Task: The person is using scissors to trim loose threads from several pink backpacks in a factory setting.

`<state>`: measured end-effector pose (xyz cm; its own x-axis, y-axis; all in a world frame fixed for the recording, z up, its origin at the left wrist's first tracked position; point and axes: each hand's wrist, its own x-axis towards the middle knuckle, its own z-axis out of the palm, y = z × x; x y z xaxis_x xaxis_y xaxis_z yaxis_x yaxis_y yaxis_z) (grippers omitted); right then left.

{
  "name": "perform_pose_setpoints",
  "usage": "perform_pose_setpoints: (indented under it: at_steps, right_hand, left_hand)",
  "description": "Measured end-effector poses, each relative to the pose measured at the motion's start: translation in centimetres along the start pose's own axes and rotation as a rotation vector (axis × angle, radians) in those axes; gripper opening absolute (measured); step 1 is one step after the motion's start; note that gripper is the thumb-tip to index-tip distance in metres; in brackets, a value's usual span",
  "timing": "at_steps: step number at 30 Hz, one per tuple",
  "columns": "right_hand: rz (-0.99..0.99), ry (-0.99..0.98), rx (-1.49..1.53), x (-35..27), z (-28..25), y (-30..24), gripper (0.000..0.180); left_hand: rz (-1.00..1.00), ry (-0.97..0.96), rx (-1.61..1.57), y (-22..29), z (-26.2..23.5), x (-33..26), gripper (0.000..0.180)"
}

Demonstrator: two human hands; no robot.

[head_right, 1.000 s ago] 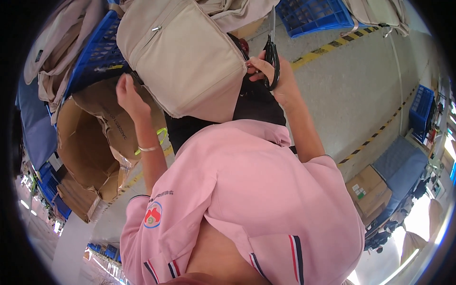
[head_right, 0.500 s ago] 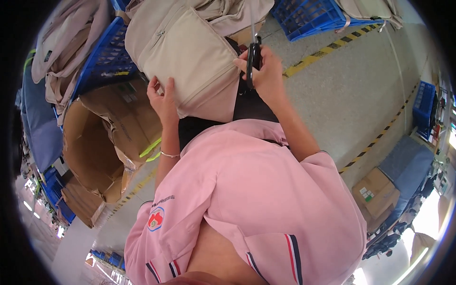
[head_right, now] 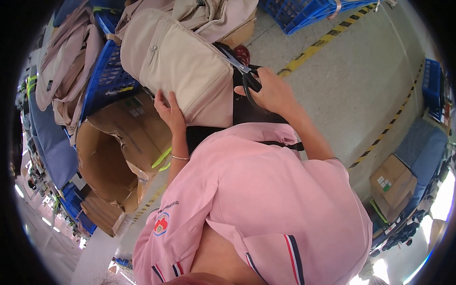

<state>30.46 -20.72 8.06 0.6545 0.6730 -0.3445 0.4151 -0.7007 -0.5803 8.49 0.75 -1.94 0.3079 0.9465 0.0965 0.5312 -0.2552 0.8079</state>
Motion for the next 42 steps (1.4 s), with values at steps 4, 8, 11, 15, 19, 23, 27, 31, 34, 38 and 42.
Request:
perform_pose_setpoints:
  at_steps: [4,8,11,15,19,23,27,31,34,38,42]
  right_hand:
    - [-0.112,0.068,-0.054,0.7,0.0,-0.6,0.075]
    - [-0.147,0.066,-0.078,1.1,0.2,-0.1,0.075]
    - [-0.17,0.065,-0.088,1.0,0.6,0.4,0.074]
    - [-0.152,0.09,-0.067,1.3,0.6,-0.1,0.074]
    - [-0.143,0.076,-0.047,2.5,0.1,-1.3,0.074]
    - [-0.156,0.022,-0.039,3.7,0.0,-1.4,0.075]
    - [-0.083,-0.088,0.078,2.7,-0.9,-2.7,0.063]
    - [-0.095,0.109,0.191,4.3,1.6,0.1,0.052]
    - [-0.102,0.149,0.312,4.2,1.1,-0.2,0.04]
    - [-0.2,0.243,0.299,5.6,2.6,-1.3,0.028]
    - [-0.262,0.315,0.358,4.9,4.5,-4.2,0.029]
  left_hand:
    - [-0.001,0.01,0.01,-0.5,-0.1,-0.1,0.05]
    - [0.026,0.019,0.024,-0.8,-0.1,0.0,0.049]
    - [0.032,0.016,0.023,-0.9,-0.3,0.0,0.048]
    - [0.03,0.019,0.024,-1.2,-0.5,-0.1,0.047]
    - [0.002,0.015,-0.006,-1.1,-0.1,-0.2,0.049]
    - [0.001,0.013,-0.009,-1.4,0.2,0.0,0.048]
    - [0.028,0.037,-0.021,-0.7,-0.6,0.4,0.049]
    - [-0.058,0.215,0.038,-3.1,-1.4,-1.3,0.05]
    - [-0.431,0.167,-0.202,-6.7,-2.7,-3.4,0.039]
    - [-0.457,0.121,-0.451,-6.7,-3.5,-4.5,0.029]
    - [-0.598,0.299,-0.851,-5.4,-3.8,-3.1,0.019]
